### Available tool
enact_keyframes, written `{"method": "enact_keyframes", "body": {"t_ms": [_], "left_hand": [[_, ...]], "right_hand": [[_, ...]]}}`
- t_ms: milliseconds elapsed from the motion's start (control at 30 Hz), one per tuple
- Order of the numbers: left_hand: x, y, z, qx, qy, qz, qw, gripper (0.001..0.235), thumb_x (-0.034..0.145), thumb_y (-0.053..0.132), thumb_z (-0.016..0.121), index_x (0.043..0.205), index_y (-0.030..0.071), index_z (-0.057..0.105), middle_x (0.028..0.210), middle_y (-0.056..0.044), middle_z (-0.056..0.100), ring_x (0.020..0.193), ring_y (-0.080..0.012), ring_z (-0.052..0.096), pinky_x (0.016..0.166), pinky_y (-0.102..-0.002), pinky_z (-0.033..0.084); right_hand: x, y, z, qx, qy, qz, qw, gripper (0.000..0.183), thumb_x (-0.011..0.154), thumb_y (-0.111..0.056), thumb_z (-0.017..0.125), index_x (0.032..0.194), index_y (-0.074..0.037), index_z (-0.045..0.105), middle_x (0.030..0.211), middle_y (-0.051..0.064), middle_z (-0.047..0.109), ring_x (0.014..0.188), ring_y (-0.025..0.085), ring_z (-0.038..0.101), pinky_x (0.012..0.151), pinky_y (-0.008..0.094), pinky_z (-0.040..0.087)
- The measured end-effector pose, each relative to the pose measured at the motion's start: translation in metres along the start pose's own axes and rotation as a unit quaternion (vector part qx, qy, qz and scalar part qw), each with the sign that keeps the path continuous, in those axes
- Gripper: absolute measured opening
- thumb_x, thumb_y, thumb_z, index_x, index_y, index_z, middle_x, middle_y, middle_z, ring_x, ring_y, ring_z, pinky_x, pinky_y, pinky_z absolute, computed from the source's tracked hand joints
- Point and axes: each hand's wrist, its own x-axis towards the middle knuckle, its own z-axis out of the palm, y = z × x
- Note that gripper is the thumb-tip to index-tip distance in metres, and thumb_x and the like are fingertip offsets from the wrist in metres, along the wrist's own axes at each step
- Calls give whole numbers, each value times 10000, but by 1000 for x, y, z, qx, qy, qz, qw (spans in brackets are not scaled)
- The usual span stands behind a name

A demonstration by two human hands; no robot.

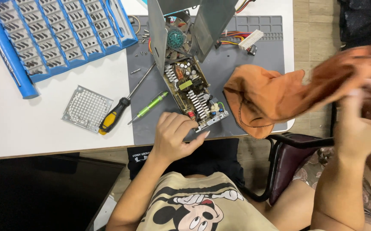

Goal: The person cleans the interior of a computer power supply unit using a brush. They hold the unit with one hand and use the brush with the other to remove dust from the fan and circuit board.

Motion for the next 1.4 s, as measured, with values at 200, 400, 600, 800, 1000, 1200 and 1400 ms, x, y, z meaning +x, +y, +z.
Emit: {"method": "enact_keyframes", "body": {"t_ms": [200,400,600,800,1000,1200,1400], "left_hand": [[-11,0,-5,-10,-48,-27,998,151,958,165,774,911,62,673,868,-77,681,754,-258,628,679,-380,457],[-13,-3,-41,10,-79,-32,996,211,978,260,752,897,80,678,857,-58,658,786,-245,627,731,-371,448],[-26,-6,-57,47,-72,-65,994,347,954,450,736,889,113,687,857,-20,659,811,-232,631,771,-371,422],[-24,-1,-46,85,-43,-83,992,448,944,537,698,859,98,670,862,-34,690,832,-244,648,762,-377,412],[-44,26,-5,104,130,-21,986,245,875,346,836,836,163,678,773,-13,650,658,-249,623,645,-392,513],[-17,89,56,62,72,92,991,243,968,193,659,1188,97,700,1091,-107,681,891,-270,677,754,-355,561],[-12,79,93,143,49,96,984,338,1020,29,581,1349,35,656,1246,-149,685,1016,-285,682,810,-336,559]], "right_hand": [[5,-101,21,57,-301,42,951,96,1061,-84,775,1147,-42,776,860,60,692,694,156,579,705,321,464],[8,-86,11,106,-240,69,963,114,1147,44,754,1257,75,751,1000,149,708,783,162,568,728,310,453],[18,-83,11,126,-222,88,963,121,1223,72,709,1339,107,704,952,140,632,788,150,505,760,312,429],[18,-115,31,62,-331,109,935,179,1085,-203,685,1231,-111,732,800,60,717,635,185,626,709,349,458],[-14,-127,50,173,-325,163,915,137,1003,-105,665,1103,-108,759,519,27,614,471,214,588,586,318,490],[-47,-134,33,260,-303,163,902,206,990,-75,653,1154,-124,768,454,26,553,465,110,508,525,253,441],[-65,-161,6,310,-291,132,895,195,991,-85,670,1143,-62,789,437,41,596,439,140,536,514,264,458]]}}
